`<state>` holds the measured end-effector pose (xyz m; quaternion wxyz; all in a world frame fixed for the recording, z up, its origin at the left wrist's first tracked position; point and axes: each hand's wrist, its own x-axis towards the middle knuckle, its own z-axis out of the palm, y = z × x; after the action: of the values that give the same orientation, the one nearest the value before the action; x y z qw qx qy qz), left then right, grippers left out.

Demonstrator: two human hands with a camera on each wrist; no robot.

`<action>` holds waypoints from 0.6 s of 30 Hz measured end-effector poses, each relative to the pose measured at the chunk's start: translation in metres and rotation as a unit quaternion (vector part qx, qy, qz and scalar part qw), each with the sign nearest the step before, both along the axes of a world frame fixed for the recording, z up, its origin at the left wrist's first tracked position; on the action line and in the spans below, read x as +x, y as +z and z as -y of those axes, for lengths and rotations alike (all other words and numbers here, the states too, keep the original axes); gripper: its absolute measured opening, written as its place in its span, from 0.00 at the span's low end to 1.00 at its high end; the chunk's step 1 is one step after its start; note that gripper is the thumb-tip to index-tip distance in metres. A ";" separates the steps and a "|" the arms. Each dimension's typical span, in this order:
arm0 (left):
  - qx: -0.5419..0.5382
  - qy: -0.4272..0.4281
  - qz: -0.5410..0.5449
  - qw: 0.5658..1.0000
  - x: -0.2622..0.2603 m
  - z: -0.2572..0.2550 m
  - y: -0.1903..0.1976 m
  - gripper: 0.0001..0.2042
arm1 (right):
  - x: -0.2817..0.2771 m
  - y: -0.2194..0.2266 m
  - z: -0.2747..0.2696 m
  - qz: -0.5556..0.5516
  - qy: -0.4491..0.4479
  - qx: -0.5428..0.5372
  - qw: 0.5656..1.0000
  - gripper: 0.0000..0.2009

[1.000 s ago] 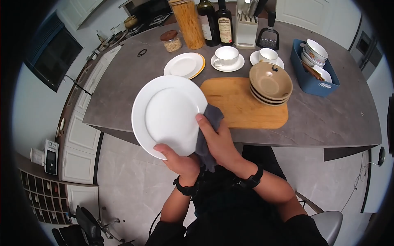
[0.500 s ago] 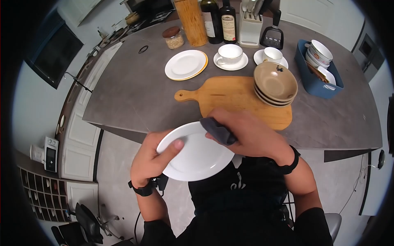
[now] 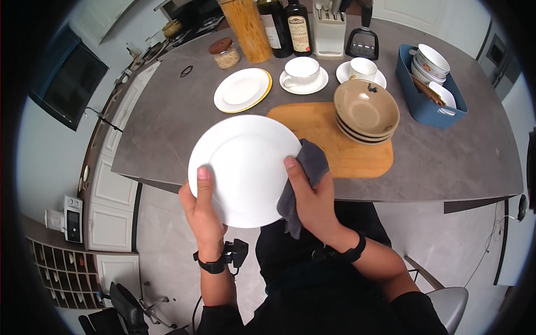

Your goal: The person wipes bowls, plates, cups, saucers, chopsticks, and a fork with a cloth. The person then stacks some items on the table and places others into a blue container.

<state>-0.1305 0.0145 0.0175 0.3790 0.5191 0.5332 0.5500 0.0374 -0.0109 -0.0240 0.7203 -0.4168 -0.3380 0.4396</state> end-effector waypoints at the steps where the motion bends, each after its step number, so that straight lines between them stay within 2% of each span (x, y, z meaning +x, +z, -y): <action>1: 0.014 0.006 0.047 0.999 0.005 -0.001 -0.002 0.28 | -0.004 0.000 0.000 -0.024 -0.004 0.027 0.999 0.12; 2: 0.030 0.013 0.093 0.995 0.011 -0.002 -0.005 0.30 | -0.010 0.003 0.000 -0.026 -0.004 0.027 0.999 0.12; 4: 0.041 0.037 0.118 0.991 0.026 -0.005 -0.013 0.30 | -0.021 0.011 0.002 -0.127 -0.034 0.018 0.991 0.12; 6: 0.030 0.103 0.195 0.975 0.043 -0.006 -0.016 0.31 | -0.027 0.007 0.008 -0.129 -0.030 0.017 0.991 0.12; 8: 0.035 0.110 0.189 0.975 0.053 -0.006 -0.015 0.31 | -0.031 -0.002 0.016 -0.113 0.011 -0.021 0.993 0.13; 10: 0.026 0.161 0.139 0.977 0.057 -0.009 -0.020 0.31 | -0.028 -0.013 0.024 -0.081 0.034 -0.018 0.996 0.14; 11: 0.027 0.159 0.138 0.977 0.058 -0.012 -0.020 0.31 | -0.024 -0.013 0.026 -0.076 0.062 -0.021 0.995 0.15; 13: 0.019 0.036 0.234 0.971 0.055 -0.024 -0.018 0.29 | -0.012 -0.013 0.035 -0.074 0.090 -0.023 0.993 0.16; 14: 0.021 0.036 0.232 0.972 0.054 -0.029 -0.016 0.29 | 0.000 -0.013 0.043 -0.065 0.117 -0.046 0.990 0.18; 16: -0.058 -0.105 0.284 0.951 0.050 -0.039 -0.011 0.25 | 0.022 -0.011 0.058 -0.055 0.148 -0.066 0.985 0.19; 17: -0.060 -0.182 0.276 0.942 0.043 -0.050 -0.015 0.22 | 0.034 -0.010 0.066 -0.183 0.157 -0.113 0.964 0.21; 18: -0.060 -0.184 0.276 0.942 0.045 -0.054 -0.019 0.22 | 0.045 -0.011 0.074 -0.307 0.161 -0.157 0.925 0.23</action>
<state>-0.0855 0.0680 -0.0010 0.6361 0.4121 0.3351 0.5597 0.0820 -0.0847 -0.0346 0.6334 -0.3091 -0.0892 0.7038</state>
